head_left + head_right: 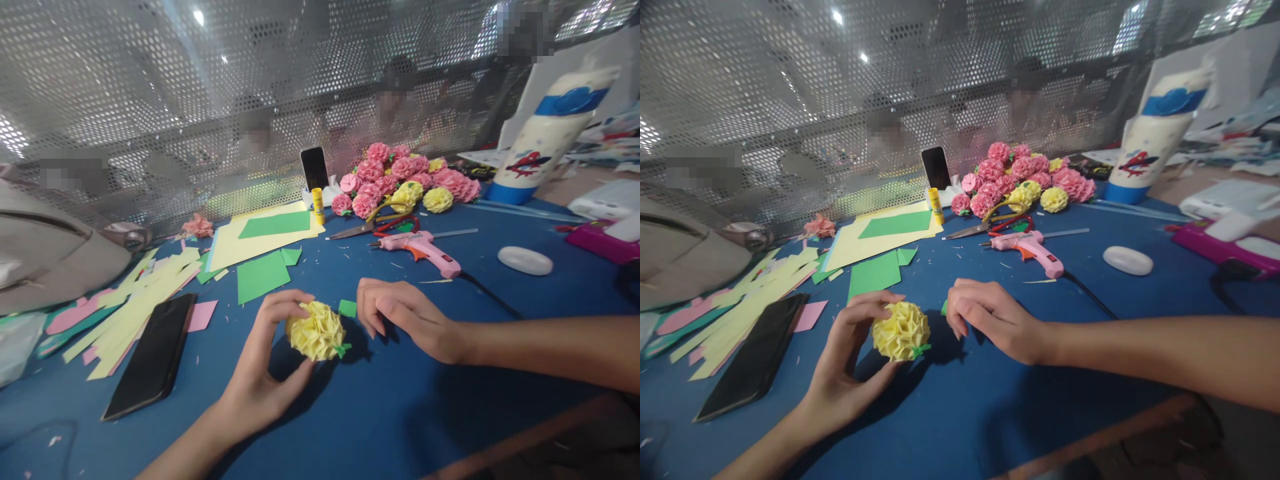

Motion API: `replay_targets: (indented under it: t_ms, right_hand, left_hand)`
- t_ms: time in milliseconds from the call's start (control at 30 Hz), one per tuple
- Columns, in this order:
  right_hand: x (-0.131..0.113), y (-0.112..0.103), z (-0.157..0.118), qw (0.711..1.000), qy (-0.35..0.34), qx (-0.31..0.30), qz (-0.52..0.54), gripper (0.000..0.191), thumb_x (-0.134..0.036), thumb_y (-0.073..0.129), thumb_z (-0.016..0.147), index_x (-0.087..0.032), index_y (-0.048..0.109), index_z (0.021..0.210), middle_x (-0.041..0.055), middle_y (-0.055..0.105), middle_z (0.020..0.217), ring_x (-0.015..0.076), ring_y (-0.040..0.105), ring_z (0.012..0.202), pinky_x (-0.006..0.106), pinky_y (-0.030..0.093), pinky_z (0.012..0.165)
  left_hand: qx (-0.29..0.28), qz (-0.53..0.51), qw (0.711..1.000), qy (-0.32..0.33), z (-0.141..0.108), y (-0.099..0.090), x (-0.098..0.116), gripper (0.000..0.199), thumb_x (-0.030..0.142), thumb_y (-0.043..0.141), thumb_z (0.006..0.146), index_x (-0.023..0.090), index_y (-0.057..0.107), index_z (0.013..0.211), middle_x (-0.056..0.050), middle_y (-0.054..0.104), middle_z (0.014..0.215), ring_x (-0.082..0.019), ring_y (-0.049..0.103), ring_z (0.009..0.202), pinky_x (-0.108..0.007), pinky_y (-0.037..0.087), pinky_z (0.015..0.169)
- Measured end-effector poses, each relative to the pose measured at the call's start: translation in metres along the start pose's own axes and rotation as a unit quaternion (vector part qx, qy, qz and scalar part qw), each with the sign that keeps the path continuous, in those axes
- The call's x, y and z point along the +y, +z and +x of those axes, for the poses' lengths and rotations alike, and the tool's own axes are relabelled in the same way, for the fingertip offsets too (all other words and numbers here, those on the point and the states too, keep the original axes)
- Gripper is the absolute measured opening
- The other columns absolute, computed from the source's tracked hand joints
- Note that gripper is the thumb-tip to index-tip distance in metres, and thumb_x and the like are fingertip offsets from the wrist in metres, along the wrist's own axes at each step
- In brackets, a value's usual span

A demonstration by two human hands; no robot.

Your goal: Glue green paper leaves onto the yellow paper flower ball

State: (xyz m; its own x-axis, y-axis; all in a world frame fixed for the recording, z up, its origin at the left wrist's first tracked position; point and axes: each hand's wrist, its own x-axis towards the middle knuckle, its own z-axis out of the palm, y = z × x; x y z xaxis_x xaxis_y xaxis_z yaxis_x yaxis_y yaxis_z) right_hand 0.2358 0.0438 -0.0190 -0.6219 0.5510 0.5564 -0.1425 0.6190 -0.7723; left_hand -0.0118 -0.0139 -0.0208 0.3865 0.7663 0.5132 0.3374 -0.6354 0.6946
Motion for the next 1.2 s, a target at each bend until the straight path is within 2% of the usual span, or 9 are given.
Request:
replay_targets:
  t_ms: [400,567,833,1200]
  right_hand:
    - [-0.0010,0.0003,-0.0006,0.998,0.063,0.002,0.009,0.026,-0.034,0.048,0.101,-0.019,0.050,0.080,0.0005,0.052,0.079,0.0136,0.049,0.074,0.029,0.039,0.069]
    - [-0.0018,0.0015,0.0010,0.998,0.069,-0.008,0.011,0.016,-0.026,0.055,0.096,-0.020,0.047,0.084,0.0004,0.050,0.085,0.0126,0.048,0.076,0.027,0.042,0.070]
    - [-0.0023,0.0035,0.0023,0.990,0.127,0.026,0.057,0.018,-0.027,0.070,0.087,-0.016,0.060,0.078,-0.0004,0.060,0.077,0.0108,0.056,0.070,0.025,0.045,0.066]
    - [0.0000,0.0029,0.0014,0.989,0.127,0.023,0.070,0.015,-0.025,0.072,0.086,-0.016,0.061,0.079,0.0000,0.061,0.080,0.0118,0.058,0.074,0.026,0.044,0.069]
  left_hand:
    - [0.002,-0.004,1.000,-0.001,0.0013,0.0000,0.0001,0.045,0.005,0.059,0.086,0.026,0.044,0.122,-0.013,0.045,0.130,-0.028,0.044,0.124,-0.047,0.041,0.101]
    - [0.006,-0.003,1.000,0.000,0.0020,0.0003,0.0011,0.044,0.005,0.059,0.086,0.026,0.044,0.122,-0.013,0.045,0.129,-0.028,0.044,0.124,-0.048,0.040,0.102]
    - [0.014,-0.004,1.000,-0.003,0.0025,0.0001,0.0010,0.043,0.005,0.060,0.086,0.025,0.044,0.121,-0.013,0.045,0.129,-0.027,0.046,0.123,-0.047,0.040,0.101]
    - [0.021,-0.014,1.000,-0.006,0.0028,0.0010,-0.0001,0.043,0.006,0.060,0.086,0.024,0.044,0.121,-0.013,0.045,0.129,-0.027,0.047,0.123,-0.047,0.039,0.102]
